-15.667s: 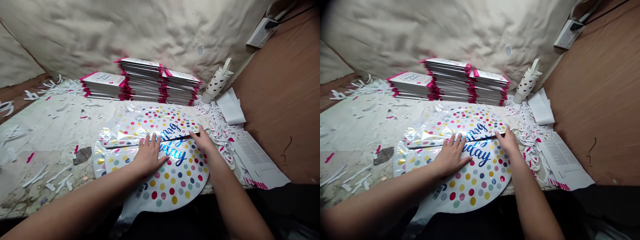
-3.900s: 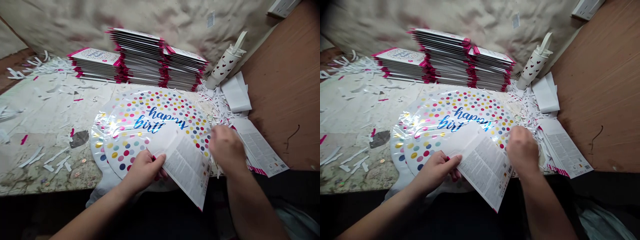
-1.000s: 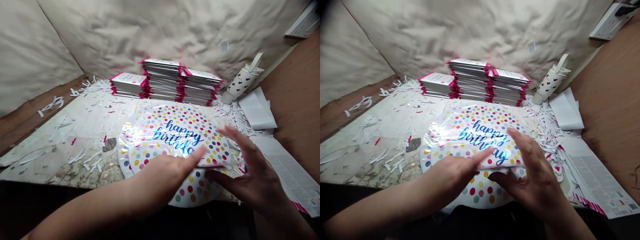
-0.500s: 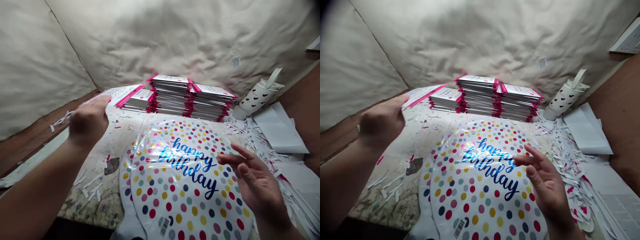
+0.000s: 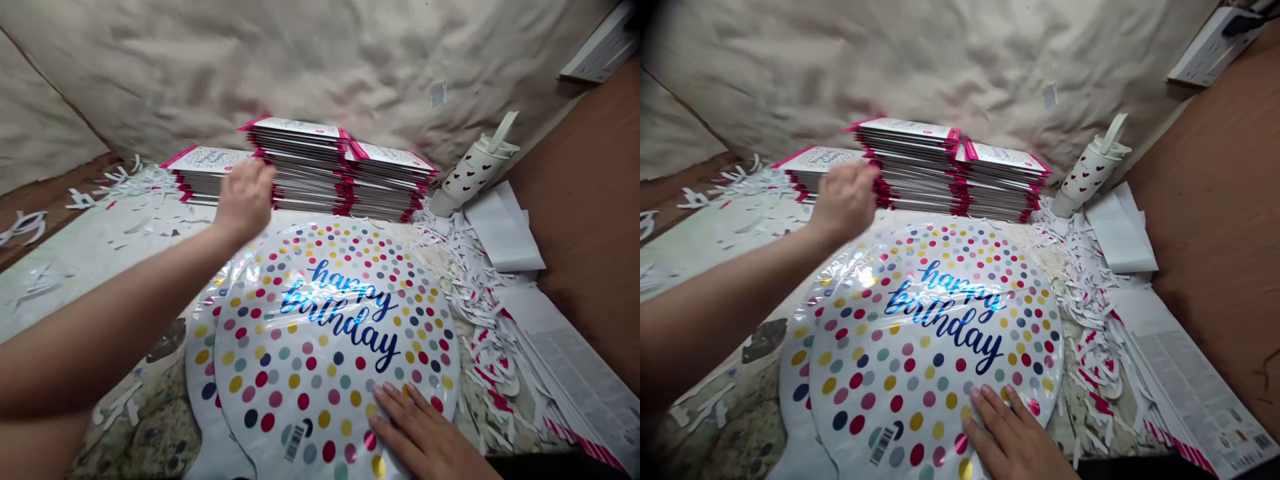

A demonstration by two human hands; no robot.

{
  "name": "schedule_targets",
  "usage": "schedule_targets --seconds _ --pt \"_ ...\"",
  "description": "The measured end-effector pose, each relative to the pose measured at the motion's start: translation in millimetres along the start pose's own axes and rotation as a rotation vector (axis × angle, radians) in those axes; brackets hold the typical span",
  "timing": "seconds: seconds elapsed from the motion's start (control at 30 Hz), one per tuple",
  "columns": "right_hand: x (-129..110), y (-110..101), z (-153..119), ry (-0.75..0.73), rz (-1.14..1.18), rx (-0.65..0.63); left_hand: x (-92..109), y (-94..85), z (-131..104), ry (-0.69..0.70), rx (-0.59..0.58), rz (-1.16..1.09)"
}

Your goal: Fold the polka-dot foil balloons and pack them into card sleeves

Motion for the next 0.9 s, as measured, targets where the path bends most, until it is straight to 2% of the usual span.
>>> schedule_targets --seconds 0.03,0.1,0.13,0.17,0.2,0.27,0.33,0.53,0.63,0.73,0.8,0.83,0.9 --pt "-1 -3 0 0.019 0.037 0.014 27 -10.3 -33 0.1 -0.188 -0.073" --pt "0 -10 4 0.11 0.136 0.058 80 -32.6 -111 0.335 -0.655 -0.311" --pt "1 -13 6 0.174 0.176 0.072 101 -46.8 -148 0.426 -0.816 -0.495" --pt "2 -15 7 0.224 0.206 0.086 117 -59.1 -179 0.482 -0.926 -0.623" --pt "1 -15 8 0.255 0.225 0.096 126 -67.6 -203 0.511 -0.981 -0.679" --pt "-2 -13 7 0.28 0.228 0.102 131 -73.1 -230 0.495 -0.978 -0.687" --pt "-6 -9 5 0.281 0.211 0.107 127 -69.6 -239 0.457 -0.947 -0.653" --pt "-16 -1 3 0.293 0.258 0.127 121 -62.0 -236 0.421 -0.928 -0.638" --pt "-15 2 -1 0.307 0.344 0.045 110 -53.3 -228 0.218 -1.027 -0.609" --pt "-10 -2 -1 0.381 0.44 -0.098 100 -41.2 -217 -0.034 -1.212 -0.738" --pt "-9 -7 6 0.435 0.492 -0.194 102 -35.4 -210 -0.153 -1.301 -0.82" --pt "-10 -10 12 0.463 0.497 -0.227 106 -34.4 -206 -0.17 -1.28 -0.818" --pt "-13 -11 28 0.519 0.418 -0.244 115 -39.2 -197 -0.072 -1.113 -0.739"
Point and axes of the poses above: each hand's wrist, its own z-axis towards the middle knuckle, its own y-axis out of the palm, x = y × z, the point moved 4 cm from there along z, towards the middle knuckle, and after that the axes turned 11 degrees about x, right-handed, at the moved point
